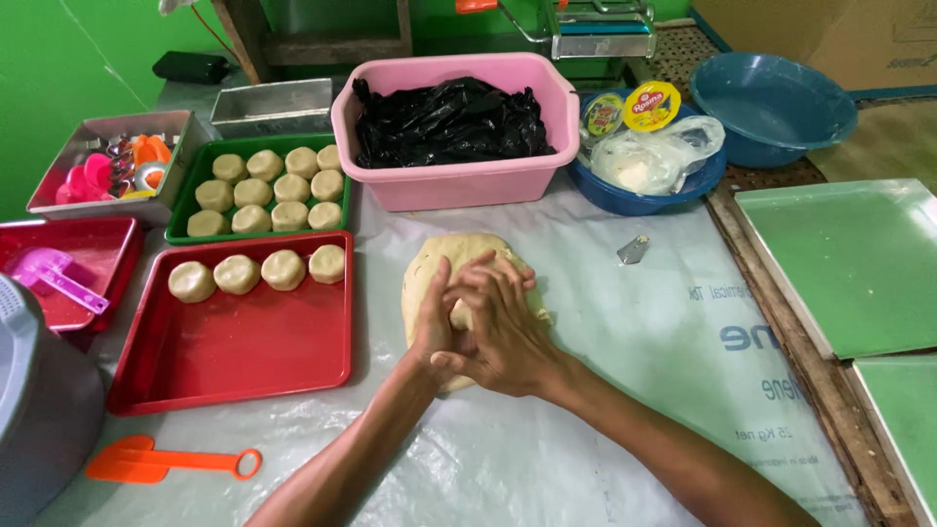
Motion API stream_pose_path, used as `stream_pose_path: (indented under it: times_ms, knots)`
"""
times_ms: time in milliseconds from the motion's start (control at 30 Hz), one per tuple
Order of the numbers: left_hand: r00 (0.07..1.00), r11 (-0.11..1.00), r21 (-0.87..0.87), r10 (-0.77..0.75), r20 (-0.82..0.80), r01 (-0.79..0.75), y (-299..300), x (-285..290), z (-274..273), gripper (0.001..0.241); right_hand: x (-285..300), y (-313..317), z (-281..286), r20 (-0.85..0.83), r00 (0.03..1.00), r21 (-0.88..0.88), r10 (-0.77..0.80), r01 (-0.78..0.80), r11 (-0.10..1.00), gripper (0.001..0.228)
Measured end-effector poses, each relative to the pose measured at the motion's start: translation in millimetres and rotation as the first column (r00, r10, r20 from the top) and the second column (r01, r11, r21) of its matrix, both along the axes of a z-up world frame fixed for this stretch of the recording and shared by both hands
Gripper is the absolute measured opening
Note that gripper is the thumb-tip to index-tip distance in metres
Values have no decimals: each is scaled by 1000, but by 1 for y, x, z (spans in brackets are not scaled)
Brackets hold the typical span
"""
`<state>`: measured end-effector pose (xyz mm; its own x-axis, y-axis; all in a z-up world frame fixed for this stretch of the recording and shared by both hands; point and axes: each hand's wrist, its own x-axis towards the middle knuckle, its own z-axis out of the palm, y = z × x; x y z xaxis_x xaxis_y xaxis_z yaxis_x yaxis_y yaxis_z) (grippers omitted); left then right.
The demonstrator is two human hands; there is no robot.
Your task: Manually pinching off pieces of dough and rolling them into uniform round balls on a kitchen workspace.
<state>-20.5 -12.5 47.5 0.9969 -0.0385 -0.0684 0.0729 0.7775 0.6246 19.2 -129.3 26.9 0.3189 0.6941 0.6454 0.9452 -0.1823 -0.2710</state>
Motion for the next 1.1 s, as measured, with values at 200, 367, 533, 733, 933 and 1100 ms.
stream_pose_path:
  times_ms: [200, 367, 533, 733, 933, 1100]
  knots:
    - [955, 986, 129, 136, -264, -105, -8, -3, 26, 46, 6, 6, -2, 37, 993, -96, -111, 114, 989, 91]
    - [927, 958, 261, 202, -316, -120, -11, 10, 13, 64, 9, 5, -12, -4, 990, -124, -144, 143, 982, 96]
    - [958, 957, 258, 188, -217, -129, -3, 10, -5, 48, 12, 5, -13, -31, 991, -145, -131, 126, 981, 95]
    - [961, 938, 308, 220, -165, -161, 0, 23, -48, 42, 17, 1, -14, -40, 988, -175, -148, 139, 975, 96]
    - [992, 993, 44, 115, -53, -113, -6, 19, -43, 67, 20, -10, 30, -462, 879, 356, 117, 63, 932, 76]
    - [989, 936, 322, 140, 40, -145, -6, 13, -36, 40, 38, -16, 13, -563, 822, 520, 80, 277, 808, 50]
